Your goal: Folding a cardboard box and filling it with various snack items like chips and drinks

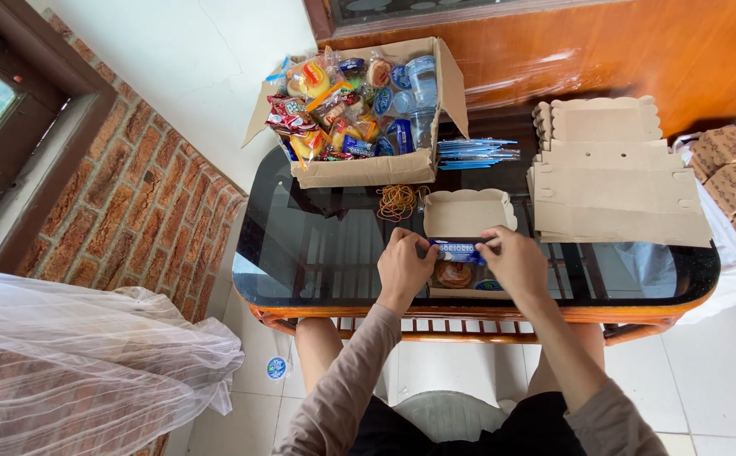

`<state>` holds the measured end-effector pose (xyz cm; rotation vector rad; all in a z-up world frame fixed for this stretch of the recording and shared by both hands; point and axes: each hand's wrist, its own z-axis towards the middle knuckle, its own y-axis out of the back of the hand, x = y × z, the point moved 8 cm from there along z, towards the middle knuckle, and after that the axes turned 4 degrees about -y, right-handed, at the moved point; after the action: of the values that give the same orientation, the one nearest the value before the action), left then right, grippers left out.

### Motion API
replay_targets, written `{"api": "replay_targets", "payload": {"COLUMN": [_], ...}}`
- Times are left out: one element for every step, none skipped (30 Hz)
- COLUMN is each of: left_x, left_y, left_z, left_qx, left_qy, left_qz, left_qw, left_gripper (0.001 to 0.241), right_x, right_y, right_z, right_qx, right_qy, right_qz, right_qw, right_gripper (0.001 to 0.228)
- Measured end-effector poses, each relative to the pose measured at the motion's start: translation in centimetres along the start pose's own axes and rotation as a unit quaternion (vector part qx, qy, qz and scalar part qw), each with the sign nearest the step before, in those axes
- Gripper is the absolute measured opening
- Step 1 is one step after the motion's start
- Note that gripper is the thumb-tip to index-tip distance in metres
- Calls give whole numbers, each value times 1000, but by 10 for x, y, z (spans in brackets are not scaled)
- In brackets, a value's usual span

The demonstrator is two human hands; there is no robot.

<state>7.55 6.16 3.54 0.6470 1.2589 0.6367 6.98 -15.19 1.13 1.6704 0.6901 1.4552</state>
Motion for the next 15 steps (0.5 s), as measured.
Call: {"api": "replay_targets", "payload": {"left_x": [-1, 0, 3, 4, 8, 13, 14, 16, 18, 21, 23, 26, 29, 33, 37], "left_y": [-3, -8, -10, -9, -11, -13, -13, -14, -15, -16, -17, -18, -21, -23, -26], "left_z": [-1, -2, -3, -2, -3, -4, -4, -3, -3, -4, -3, -2, 1, 3, 5], "left_qx": [0, 9, 16, 14, 24, 35, 36, 40, 44, 44, 50, 55, 54, 44, 35], "left_qy": [-2, 8, 18, 17, 40, 63, 63, 68, 73, 74, 76, 78, 77, 86, 96], "left_qz": [0, 11, 24, 25, 1, -23, -23, -29, -35, -36, -52, -68, -68, -109, -150], "left_qw": [1000, 1000, 999, 999, 999, 997, 997, 996, 996, 996, 995, 993, 993, 989, 983], "left_gripper": [16, 26, 47, 47, 49, 51, 51, 50, 48, 48, 50, 52, 52, 53, 56], "right_x": [3, 7, 14, 16, 18, 19, 19, 19, 20, 16, 15, 13, 7, -1, -10], "right_y": [1, 5, 7, 6, 6, 6, 6, 6, 6, 3, 7, 11, 9, 15, 21], "right_z": [-3, -7, -11, -10, -11, -12, -12, -12, -11, -11, -10, -10, -4, 0, 2], "right_qx": [-1, -16, -30, -31, -35, -39, -38, -41, -44, -43, -80, -117, -118, -171, -223], "right_qy": [-1, 10, 22, 24, 30, 36, 35, 41, 48, 47, 60, 72, 73, 76, 77], "right_qz": [0, -16, -31, -29, -41, -52, -52, -49, -46, -47, -5, 37, 37, 68, 97], "right_qw": [1000, 1000, 999, 999, 998, 997, 997, 997, 997, 997, 995, 990, 990, 980, 967], "right_gripper": [22, 22, 22, 22, 23, 24, 24, 24, 25, 25, 22, 19, 19, 19, 19]}}
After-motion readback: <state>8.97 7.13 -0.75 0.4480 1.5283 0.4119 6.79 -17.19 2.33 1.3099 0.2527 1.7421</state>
